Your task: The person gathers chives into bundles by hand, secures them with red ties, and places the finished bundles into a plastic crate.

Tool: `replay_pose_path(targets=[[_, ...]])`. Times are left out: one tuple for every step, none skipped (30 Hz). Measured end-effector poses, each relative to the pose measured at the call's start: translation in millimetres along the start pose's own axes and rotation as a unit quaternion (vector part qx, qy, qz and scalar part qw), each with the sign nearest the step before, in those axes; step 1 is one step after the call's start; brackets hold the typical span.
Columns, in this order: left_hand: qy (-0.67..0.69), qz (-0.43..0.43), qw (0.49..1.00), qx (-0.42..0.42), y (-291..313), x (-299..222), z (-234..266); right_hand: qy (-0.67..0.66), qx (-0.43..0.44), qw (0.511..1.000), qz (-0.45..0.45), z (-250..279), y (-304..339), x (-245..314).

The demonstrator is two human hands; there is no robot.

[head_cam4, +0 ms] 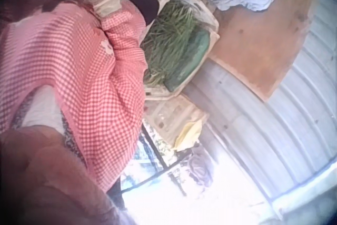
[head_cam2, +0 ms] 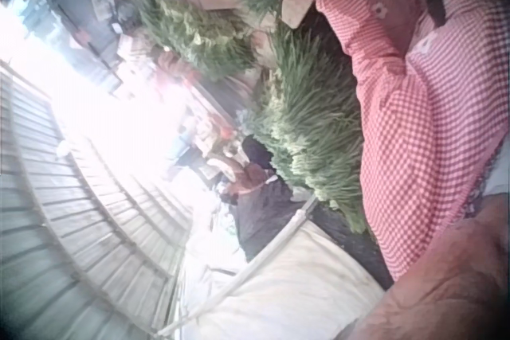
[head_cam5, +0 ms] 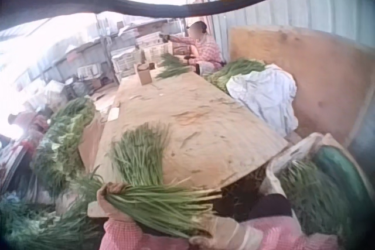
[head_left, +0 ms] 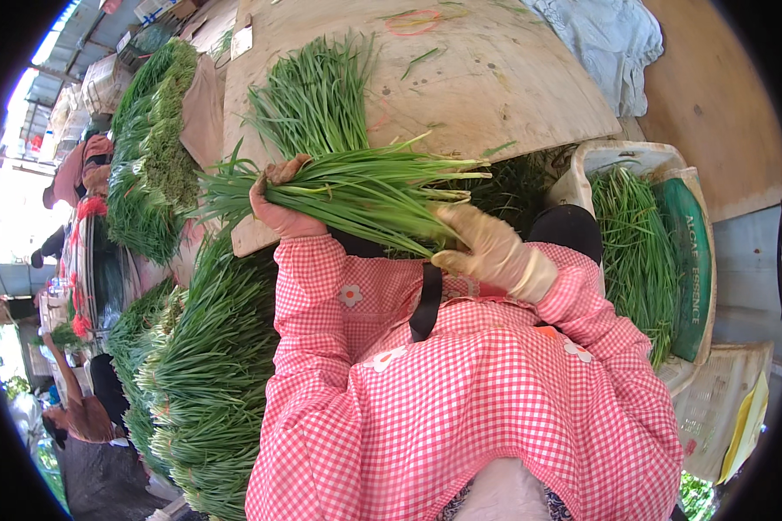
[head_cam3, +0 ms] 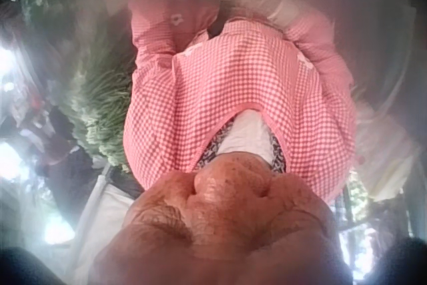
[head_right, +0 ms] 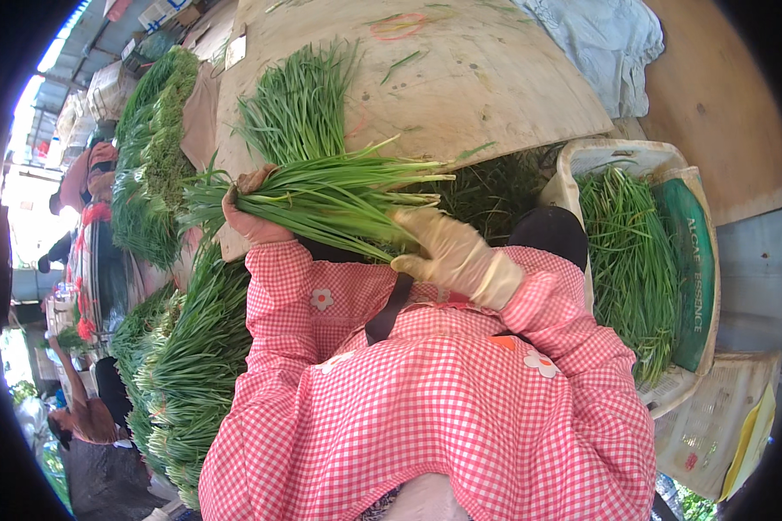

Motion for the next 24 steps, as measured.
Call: replay_pose_path(targets=[[-0.003, 0.005, 1.0, 0.005, 0, -1, -2, 0.015, 0.03, 0.999, -0.002, -11, 5, 1], [0.005, 0.002, 1.0, 0.008, -3, -3, 0, 0.03, 0.061, 0.998, -0.004, -18, 9, 2], [0.013, -0.002, 1.0, 0.01, -6, -6, 4, 0.007, 0.094, 0.994, -0.05, -19, 13, 0], [0.019, -0.01, 1.0, 0.01, -7, -12, 9, 0.0, 0.145, 0.984, -0.106, -15, 12, 2], [0.016, -0.03, 0.999, 0.0, -7, -18, 11, -0.006, 0.195, 0.968, -0.161, -8, 11, 3], [0.031, -0.029, 0.999, 0.005, -6, -24, 14, -0.012, 0.244, 0.946, -0.214, -5, 14, -1], [0.05, -0.021, 0.998, 0.012, -9, -27, 17, 0.051, 0.201, 0.965, -0.161, -3, 25, -14], [0.067, -0.017, 0.997, 0.019, -10, -29, 19, -0.007, 0.126, 0.977, -0.17, 2, 35, -32], [0.053, -0.026, 0.998, 0.005, -11, -30, 23, -0.062, 0.051, 0.981, -0.179, 9, 45, -50], [0.048, -0.025, 0.998, 0.012, -11, -30, 25, -0.12, -0.025, 0.975, -0.186, 17, 45, -53], [0.042, -0.024, 0.999, 0.018, -11, -31, 27, -0.114, -0.05, 0.98, -0.154, 24, 41, -52], [0.037, -0.024, 0.999, 0.025, -11, -32, 27, -0.109, -0.075, 0.984, -0.121, 34, 34, -49], [0.017, -0.03, 0.999, 0.02, -7, -28, 25, -0.103, -0.1, 0.986, -0.09, 41, 27, -47], [0.02, -0.027, 0.999, 0.029, -6, -23, 23, -0.071, -0.064, 0.993, -0.066, 40, 18, -48], [0.022, -0.025, 0.999, 0.037, -5, -19, 22, -0.039, -0.027, 0.998, -0.041, 39, 8, -48], [0.025, -0.022, 0.998, 0.045, -5, -15, 20, -0.006, 0.01, 1.0, -0.017, 36, 0, -46], [0.086, 0.039, 0.994, 0.055, -6, -10, 16, 0.036, -0.012, 0.999, -0.032, 29, -3, -52], [0.096, 0.045, 0.992, 0.068, -5, -7, 10, 0.079, -0.032, 0.995, -0.047, 21, -6, -58], [0.105, 0.046, 0.99, 0.078, -1, -8, 4, 0.113, 0.002, 0.992, -0.055, 20, -13, -51], [0.112, 0.046, 0.989, 0.088, 1, -8, 0, 0.145, 0.036, 0.987, -0.062, 21, -21, -41], [0.118, 0.04, 0.989, 0.086, 2, -9, 0, 0.138, 0.052, 0.987, -0.066, 21, -27, -32], [0.11, 0.05, 0.989, 0.084, 3, -9, 2, 0.13, 0.068, 0.986, -0.073, 20, -32, -23], [0.103, 0.06, 0.99, 0.082, 2, -9, 4, 0.123, 0.085, 0.985, -0.08, 16, -35, -18], [0.095, 0.07, 0.99, 0.079, 2, -9, 6, 0.106, 0.058, 0.99, -0.071, 12, -39, -16]])
Point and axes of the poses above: each hand's wrist, its own y-axis away from the middle knuckle, its own z-axis out of the back of the hand, x = y × z, the point moved 4 cm from there along -y, towards the middle knuckle
